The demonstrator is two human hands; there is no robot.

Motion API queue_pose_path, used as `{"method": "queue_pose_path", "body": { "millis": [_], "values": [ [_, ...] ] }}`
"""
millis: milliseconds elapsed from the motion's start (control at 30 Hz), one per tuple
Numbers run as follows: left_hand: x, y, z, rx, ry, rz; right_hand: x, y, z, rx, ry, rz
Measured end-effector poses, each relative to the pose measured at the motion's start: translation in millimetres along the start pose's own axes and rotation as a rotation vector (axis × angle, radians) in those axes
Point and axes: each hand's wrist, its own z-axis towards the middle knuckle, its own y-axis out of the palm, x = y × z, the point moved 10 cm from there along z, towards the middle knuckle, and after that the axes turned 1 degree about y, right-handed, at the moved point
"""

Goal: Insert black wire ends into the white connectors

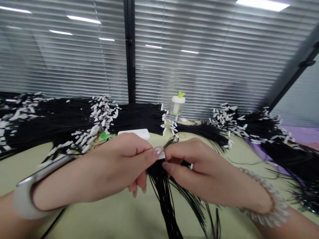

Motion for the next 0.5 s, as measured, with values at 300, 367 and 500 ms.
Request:
{"method": "queue_pose_path", "body": {
  "millis": [300,367,500],
  "values": [
    [-10,4.3,2,-0.036,-0.088,-0.183,2,-3,2,0.06,0.055,-0.043],
    [-11,4.4,1,-0.038,-0.112,-0.213,4,-1,1,0.072,0.088,0.021],
    [-6,3.1,2,-0.036,-0.108,-0.22,10,2,-1,0.08,0.153,0.21]
  ]
}}
